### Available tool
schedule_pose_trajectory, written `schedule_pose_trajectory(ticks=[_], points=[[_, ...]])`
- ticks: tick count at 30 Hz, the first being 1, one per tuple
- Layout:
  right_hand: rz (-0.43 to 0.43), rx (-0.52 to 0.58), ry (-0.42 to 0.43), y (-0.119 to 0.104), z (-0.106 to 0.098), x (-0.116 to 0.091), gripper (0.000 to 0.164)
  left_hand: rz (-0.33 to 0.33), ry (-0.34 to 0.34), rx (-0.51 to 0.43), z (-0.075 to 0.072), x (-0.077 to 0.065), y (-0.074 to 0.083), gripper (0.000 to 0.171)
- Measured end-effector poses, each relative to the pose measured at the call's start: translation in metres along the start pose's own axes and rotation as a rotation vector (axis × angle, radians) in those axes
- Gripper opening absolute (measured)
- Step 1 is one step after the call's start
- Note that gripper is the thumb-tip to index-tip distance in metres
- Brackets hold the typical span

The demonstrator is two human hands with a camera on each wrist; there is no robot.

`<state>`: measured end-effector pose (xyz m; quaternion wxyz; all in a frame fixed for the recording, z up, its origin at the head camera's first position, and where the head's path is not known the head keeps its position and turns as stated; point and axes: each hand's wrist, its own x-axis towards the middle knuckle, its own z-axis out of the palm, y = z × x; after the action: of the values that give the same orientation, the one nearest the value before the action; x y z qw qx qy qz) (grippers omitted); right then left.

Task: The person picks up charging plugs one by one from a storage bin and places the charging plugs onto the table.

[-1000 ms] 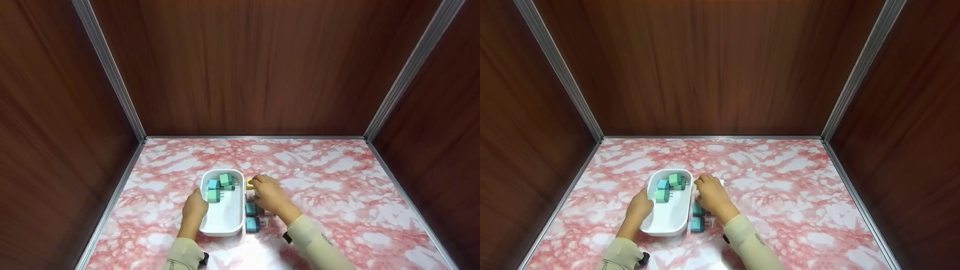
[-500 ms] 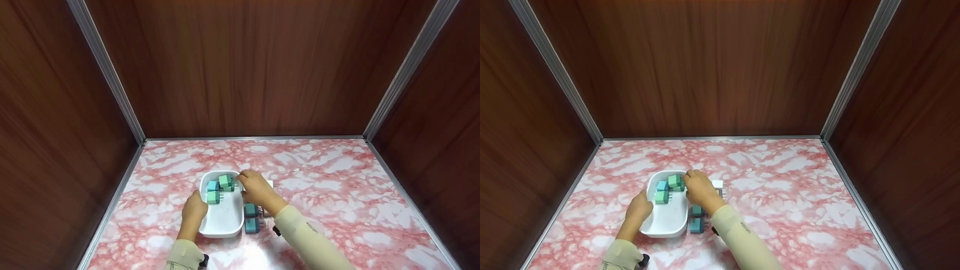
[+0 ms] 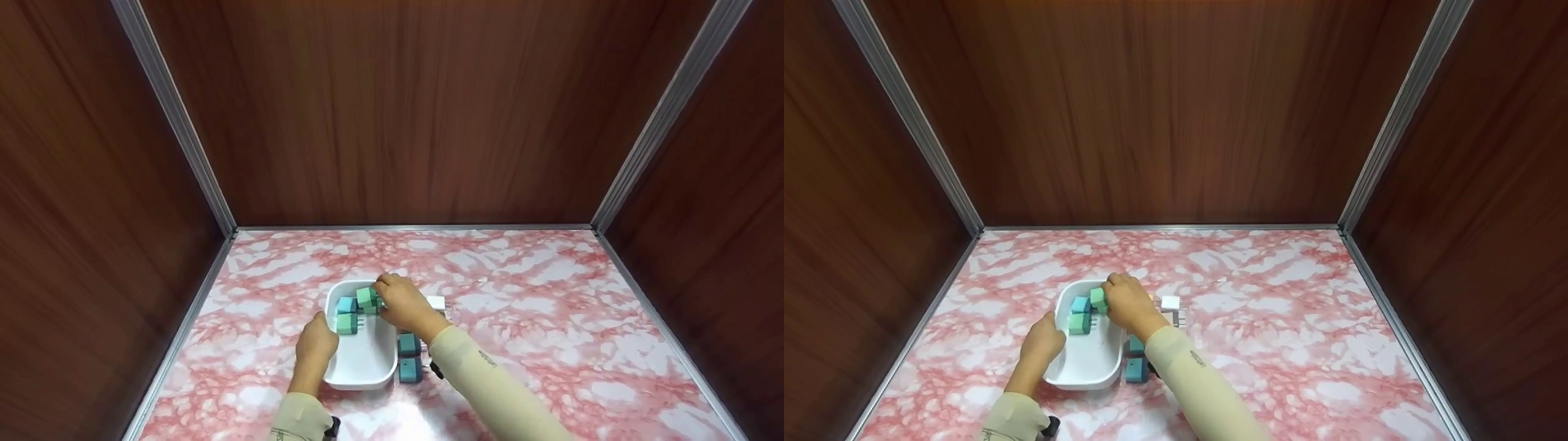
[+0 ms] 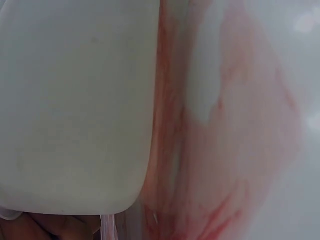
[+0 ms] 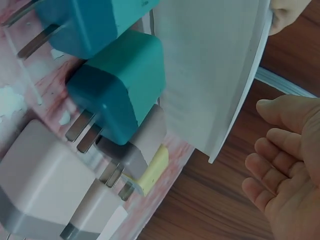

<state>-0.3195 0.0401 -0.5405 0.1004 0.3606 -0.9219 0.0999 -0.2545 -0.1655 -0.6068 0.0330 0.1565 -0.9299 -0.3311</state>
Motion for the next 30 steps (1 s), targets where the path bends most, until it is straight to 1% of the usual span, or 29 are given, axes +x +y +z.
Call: schedule_pose_trajectory(ticks=[6,12,17,21,24,30], points=[[0.005,-0.020,-0.032,-0.007,0.010,0.012,0.047,0.002,0.007,0.006,0.000,0.000,-0.002,0.046],[-0.005,-0.056,-0.040,-0.006,0.024,0.018,0.047,-0.003,0.001,0.021,0.003,0.000,-0.003,0.046],[0.029,-0.052,-0.090,-0.008,0.031,0.023,0.049,-0.015,-0.003,0.016,0.002,0.000,-0.004,0.047],[0.063,-0.051,-0.098,-0.008,0.033,0.027,0.050,-0.003,0.003,0.012,0.001,0.001,-0.004,0.045],[0.074,-0.062,-0.088,-0.006,0.037,0.028,0.047,0.005,0.005,0.016,0.001,0.003,-0.003,0.046],[0.062,-0.102,-0.082,-0.005,0.043,0.029,0.038,0.005,-0.007,0.025,0.001,0.003,-0.003,0.047]])
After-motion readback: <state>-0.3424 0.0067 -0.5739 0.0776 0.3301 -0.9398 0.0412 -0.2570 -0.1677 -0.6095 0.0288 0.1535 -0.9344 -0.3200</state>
